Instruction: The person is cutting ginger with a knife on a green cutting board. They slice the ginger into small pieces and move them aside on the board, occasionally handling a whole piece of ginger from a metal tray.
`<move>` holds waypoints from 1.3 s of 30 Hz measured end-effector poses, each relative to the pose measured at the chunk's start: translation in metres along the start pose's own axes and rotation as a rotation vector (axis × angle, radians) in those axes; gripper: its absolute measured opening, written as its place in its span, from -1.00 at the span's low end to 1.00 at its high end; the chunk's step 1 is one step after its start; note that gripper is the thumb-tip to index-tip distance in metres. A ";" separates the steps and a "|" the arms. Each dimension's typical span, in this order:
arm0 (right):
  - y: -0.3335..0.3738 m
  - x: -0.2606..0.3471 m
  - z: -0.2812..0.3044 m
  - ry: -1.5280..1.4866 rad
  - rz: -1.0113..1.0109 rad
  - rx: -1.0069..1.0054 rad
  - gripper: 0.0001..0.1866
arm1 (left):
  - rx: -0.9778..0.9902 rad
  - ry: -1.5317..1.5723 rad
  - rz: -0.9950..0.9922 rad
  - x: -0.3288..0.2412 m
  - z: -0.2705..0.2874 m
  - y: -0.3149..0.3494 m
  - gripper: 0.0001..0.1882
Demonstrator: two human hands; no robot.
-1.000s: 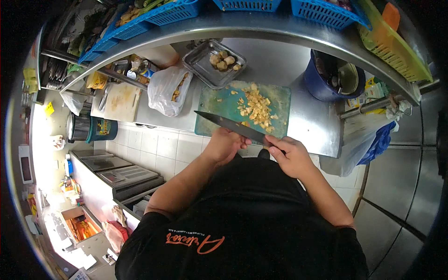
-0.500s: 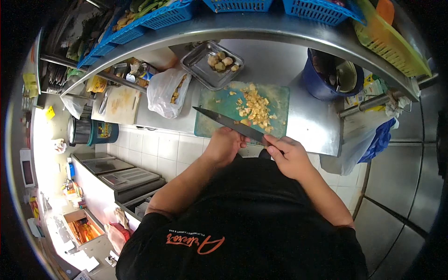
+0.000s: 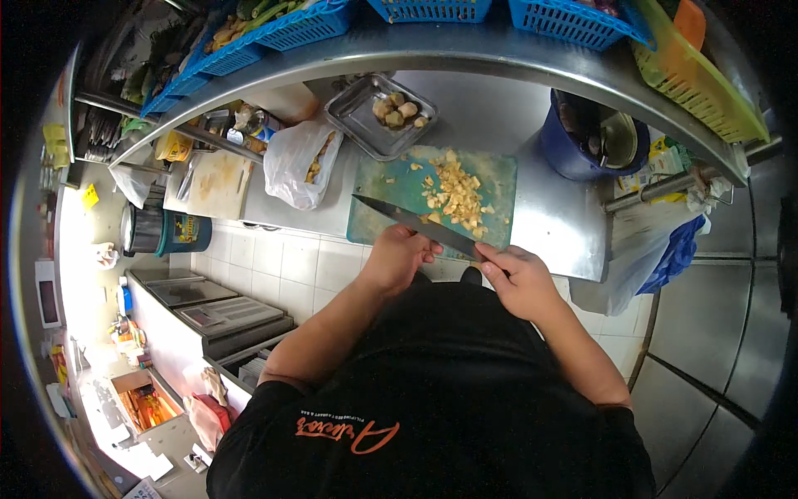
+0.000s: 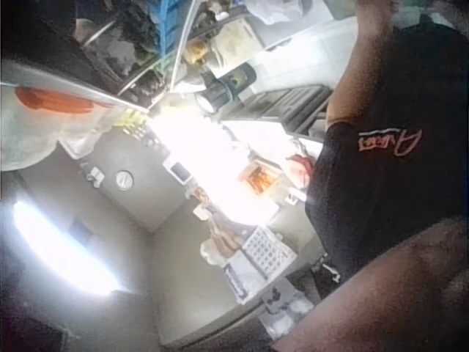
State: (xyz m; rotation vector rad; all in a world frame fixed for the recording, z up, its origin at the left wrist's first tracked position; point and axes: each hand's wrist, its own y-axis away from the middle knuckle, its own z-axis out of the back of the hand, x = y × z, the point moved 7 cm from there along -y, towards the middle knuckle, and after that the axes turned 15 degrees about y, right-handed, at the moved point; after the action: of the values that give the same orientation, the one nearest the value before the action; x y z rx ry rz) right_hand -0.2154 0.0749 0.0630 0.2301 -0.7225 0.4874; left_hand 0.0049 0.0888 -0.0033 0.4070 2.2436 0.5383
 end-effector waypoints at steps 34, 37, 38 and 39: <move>0.002 -0.036 -0.008 0.109 -0.053 -0.015 -0.65 | 0.018 0.319 0.148 -0.003 0.001 0.000 -0.72; 0.008 -0.047 -0.011 0.111 -0.121 -0.001 -0.65 | 0.004 0.384 0.207 -0.002 -0.005 0.004 -0.75; 0.010 -0.043 -0.011 0.040 -0.110 -0.005 -0.65 | -0.016 0.364 0.210 -0.003 -0.009 0.006 -0.76; 0.011 -0.039 -0.010 -0.032 -0.099 -0.010 -0.65 | -0.016 0.365 0.213 0.000 -0.007 0.005 -0.76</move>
State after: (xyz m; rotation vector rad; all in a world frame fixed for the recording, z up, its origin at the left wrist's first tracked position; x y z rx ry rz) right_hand -0.2399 0.0746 0.0298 0.2640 -0.7404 0.3864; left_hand -0.0001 0.0915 0.0034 0.5819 2.5567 0.7944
